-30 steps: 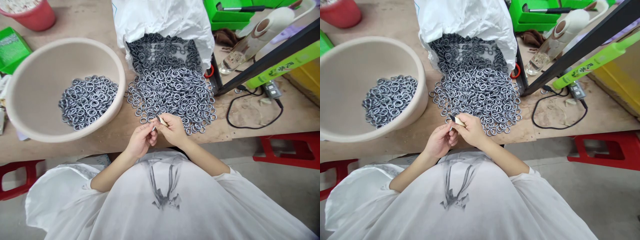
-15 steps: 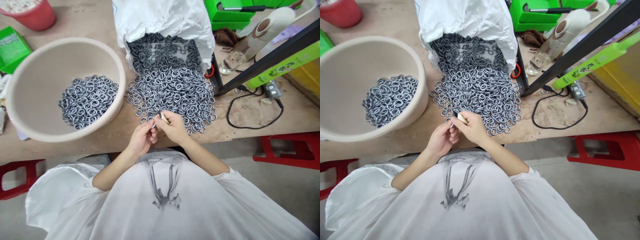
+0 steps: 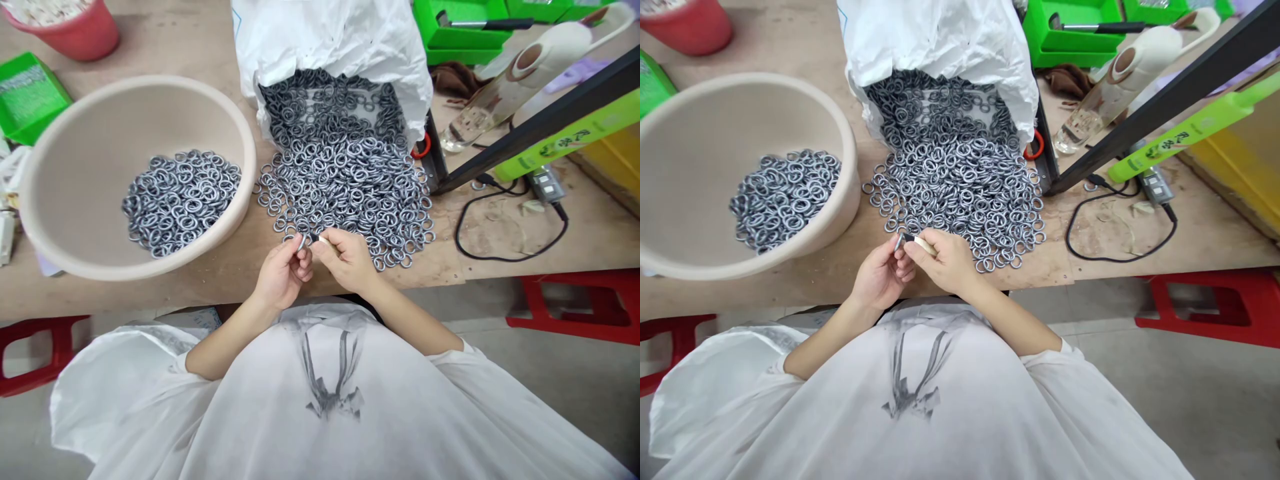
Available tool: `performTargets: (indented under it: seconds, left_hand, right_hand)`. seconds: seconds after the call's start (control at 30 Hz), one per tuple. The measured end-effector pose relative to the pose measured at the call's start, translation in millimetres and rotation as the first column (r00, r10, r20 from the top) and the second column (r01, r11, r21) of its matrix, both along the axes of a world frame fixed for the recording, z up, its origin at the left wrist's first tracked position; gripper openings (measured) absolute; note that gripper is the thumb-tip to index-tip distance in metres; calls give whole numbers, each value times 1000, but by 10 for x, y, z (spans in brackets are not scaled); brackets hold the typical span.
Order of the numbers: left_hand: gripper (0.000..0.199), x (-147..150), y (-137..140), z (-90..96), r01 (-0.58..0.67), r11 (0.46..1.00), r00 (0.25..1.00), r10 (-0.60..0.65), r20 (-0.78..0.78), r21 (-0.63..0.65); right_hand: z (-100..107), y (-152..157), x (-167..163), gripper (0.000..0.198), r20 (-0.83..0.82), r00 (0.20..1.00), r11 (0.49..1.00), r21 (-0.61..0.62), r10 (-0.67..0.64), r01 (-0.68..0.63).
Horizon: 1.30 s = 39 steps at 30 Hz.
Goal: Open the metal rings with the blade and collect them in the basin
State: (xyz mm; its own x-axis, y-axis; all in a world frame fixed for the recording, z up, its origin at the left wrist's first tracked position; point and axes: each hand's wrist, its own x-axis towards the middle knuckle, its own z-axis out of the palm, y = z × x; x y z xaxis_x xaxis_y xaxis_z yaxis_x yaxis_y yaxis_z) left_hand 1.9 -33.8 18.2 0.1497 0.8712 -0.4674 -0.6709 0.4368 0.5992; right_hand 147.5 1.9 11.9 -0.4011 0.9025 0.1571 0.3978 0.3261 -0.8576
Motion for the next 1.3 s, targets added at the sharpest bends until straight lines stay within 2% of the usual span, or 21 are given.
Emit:
performTargets:
  seconds: [0.2, 0.37, 0.67, 0.9, 1.07, 1.2, 1.3]
  left_hand:
    - [44, 7, -23, -36, -47, 998, 995, 51, -82, 45]
    - [46, 19, -42, -30, -62, 996, 986, 72, -149, 69]
    - [44, 23, -48, -58, -108, 992, 984, 116, -132, 71]
    - [45, 31, -47, -46, -115, 991, 982, 124, -144, 66]
    - [46, -30, -70, 15, -108, 973, 956, 157, -247, 202]
    - [44, -215, -36, 122, -145, 906, 902, 286, -323, 398]
    - [39, -373, 43, 226, -248, 855, 847, 420, -327, 456]
  right_hand:
    - [-2, -12, 3, 42, 16, 998, 998, 32, 55, -55]
    - [-14, -25, 18, 39, -10, 999, 998, 42, 40, -39]
    - [-12, -25, 28, 42, 35, 991, 989, 67, 126, -128]
    - [-20, -31, 33, 41, 34, 989, 987, 71, 141, -143]
    - [-46, -18, 42, 38, -56, 991, 983, 148, 118, -108]
    - [-71, -18, 49, 35, -61, 994, 985, 150, 93, -83]
    - [-87, -24, 52, 33, -56, 994, 986, 144, 94, -85]
